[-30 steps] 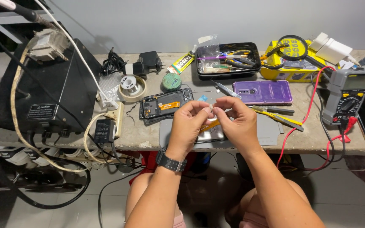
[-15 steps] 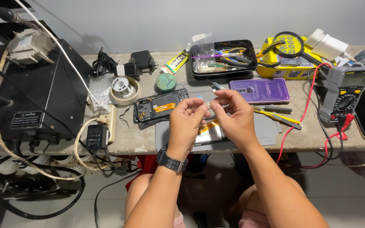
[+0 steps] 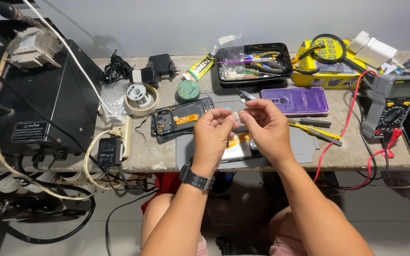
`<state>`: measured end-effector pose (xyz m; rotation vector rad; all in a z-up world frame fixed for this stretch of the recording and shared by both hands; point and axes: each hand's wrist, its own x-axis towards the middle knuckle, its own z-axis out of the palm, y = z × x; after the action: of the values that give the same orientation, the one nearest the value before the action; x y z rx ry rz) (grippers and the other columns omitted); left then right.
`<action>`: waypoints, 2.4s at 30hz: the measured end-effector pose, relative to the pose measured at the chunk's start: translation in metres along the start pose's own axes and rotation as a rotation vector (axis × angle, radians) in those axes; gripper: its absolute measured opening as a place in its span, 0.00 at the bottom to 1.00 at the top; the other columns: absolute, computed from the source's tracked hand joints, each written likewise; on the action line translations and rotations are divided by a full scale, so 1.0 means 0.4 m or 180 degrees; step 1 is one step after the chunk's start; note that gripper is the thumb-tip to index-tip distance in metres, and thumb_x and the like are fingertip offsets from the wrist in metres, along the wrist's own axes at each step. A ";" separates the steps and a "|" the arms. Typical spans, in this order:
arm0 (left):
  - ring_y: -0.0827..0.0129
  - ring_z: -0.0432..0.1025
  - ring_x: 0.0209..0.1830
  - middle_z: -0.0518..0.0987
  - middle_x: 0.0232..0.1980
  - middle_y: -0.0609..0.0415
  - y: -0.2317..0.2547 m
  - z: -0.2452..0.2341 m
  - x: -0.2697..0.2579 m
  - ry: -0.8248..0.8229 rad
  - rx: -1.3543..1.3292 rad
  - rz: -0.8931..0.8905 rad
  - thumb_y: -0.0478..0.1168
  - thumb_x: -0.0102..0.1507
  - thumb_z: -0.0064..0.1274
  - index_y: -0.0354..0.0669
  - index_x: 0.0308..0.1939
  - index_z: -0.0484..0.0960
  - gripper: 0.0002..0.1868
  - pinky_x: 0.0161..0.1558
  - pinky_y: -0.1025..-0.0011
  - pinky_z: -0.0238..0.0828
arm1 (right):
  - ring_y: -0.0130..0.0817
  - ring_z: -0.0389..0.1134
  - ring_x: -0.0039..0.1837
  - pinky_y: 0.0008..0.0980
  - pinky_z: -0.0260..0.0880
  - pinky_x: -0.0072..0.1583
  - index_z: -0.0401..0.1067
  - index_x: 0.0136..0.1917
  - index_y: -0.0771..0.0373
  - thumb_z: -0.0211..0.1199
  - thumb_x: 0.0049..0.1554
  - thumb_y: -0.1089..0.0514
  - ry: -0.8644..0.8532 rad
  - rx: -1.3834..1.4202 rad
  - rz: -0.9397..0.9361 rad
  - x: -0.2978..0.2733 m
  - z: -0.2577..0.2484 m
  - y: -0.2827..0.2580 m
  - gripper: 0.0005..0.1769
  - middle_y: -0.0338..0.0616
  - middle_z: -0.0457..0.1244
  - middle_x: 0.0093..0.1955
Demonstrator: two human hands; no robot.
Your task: The person is repairing a disassembled smartphone. They use a small tool to carefully remove a protective film from the battery and then use a screwdriver to adjust components on the motherboard. The person handles the phone's internal parts with precision.
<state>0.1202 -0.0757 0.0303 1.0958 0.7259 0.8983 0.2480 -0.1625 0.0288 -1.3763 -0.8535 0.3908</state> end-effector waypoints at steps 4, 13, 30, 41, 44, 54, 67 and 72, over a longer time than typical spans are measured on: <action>0.76 0.85 0.30 0.91 0.38 0.43 0.011 0.004 0.000 -0.0011 -0.0006 -0.0007 0.33 0.70 0.67 0.34 0.57 0.87 0.12 0.32 0.84 0.84 | 0.31 0.80 0.53 0.30 0.83 0.56 0.79 0.67 0.65 0.75 0.66 0.69 -0.0013 0.0042 -0.0007 -0.001 -0.001 -0.012 0.17 0.55 0.79 0.52; 0.72 0.88 0.37 0.92 0.42 0.42 -0.016 -0.006 0.023 -0.0251 0.0277 0.0204 0.29 0.69 0.66 0.35 0.56 0.89 0.11 0.36 0.82 0.86 | 0.31 0.80 0.51 0.33 0.85 0.56 0.81 0.65 0.65 0.82 0.60 0.70 -0.0154 0.0214 0.0191 0.028 -0.029 0.030 0.21 0.52 0.78 0.50; 0.68 0.88 0.38 0.91 0.42 0.42 -0.015 -0.046 0.053 -0.0227 0.0501 0.0372 0.30 0.70 0.66 0.32 0.58 0.90 0.12 0.38 0.77 0.89 | 0.45 0.80 0.51 0.42 0.81 0.55 0.84 0.65 0.57 0.72 0.63 0.72 -0.0672 -0.2106 -0.1009 0.056 -0.083 0.038 0.19 0.42 0.76 0.46; 0.73 0.87 0.38 0.93 0.41 0.44 0.002 -0.049 0.034 -0.0256 0.0658 0.0423 0.30 0.72 0.63 0.38 0.57 0.94 0.11 0.43 0.77 0.89 | 0.50 0.79 0.53 0.45 0.81 0.57 0.86 0.58 0.56 0.71 0.66 0.70 -0.0667 -0.2327 -0.1497 0.070 -0.081 0.083 0.13 0.44 0.77 0.47; 0.76 0.85 0.38 0.93 0.40 0.45 0.006 -0.052 0.032 -0.0275 0.0729 0.0417 0.30 0.73 0.62 0.40 0.57 0.94 0.11 0.44 0.78 0.89 | 0.50 0.79 0.53 0.44 0.80 0.57 0.87 0.59 0.56 0.72 0.65 0.70 -0.0629 -0.2165 -0.1335 0.067 -0.079 0.064 0.14 0.44 0.77 0.47; 0.69 0.88 0.42 0.93 0.46 0.42 -0.032 -0.034 0.036 -0.0488 0.0385 0.0399 0.30 0.72 0.66 0.36 0.61 0.93 0.13 0.45 0.74 0.91 | 0.25 0.75 0.53 0.34 0.84 0.58 0.85 0.68 0.62 0.73 0.67 0.65 -0.0678 -0.0028 0.0164 0.017 -0.029 -0.008 0.16 0.42 0.77 0.51; 0.71 0.84 0.43 0.89 0.49 0.54 0.023 -0.022 -0.006 -0.0124 0.1189 0.1530 0.39 0.72 0.69 0.48 0.55 0.94 0.07 0.41 0.76 0.86 | 0.31 0.78 0.49 0.33 0.84 0.52 0.81 0.68 0.70 0.73 0.68 0.69 -0.0266 0.0350 0.0143 0.031 -0.055 0.041 0.15 0.47 0.74 0.47; 0.63 0.83 0.43 0.86 0.46 0.56 0.009 -0.008 -0.015 -0.0160 0.1856 0.2065 0.41 0.71 0.70 0.52 0.50 0.96 0.04 0.38 0.71 0.84 | 0.30 0.79 0.51 0.32 0.85 0.52 0.80 0.70 0.70 0.76 0.67 0.69 -0.0237 0.0359 0.0081 0.026 -0.056 0.037 0.19 0.50 0.75 0.48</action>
<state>0.1137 -0.0791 0.0331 1.9321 0.6076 1.2307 0.2742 -0.1678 0.0183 -1.2757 -0.8627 0.5050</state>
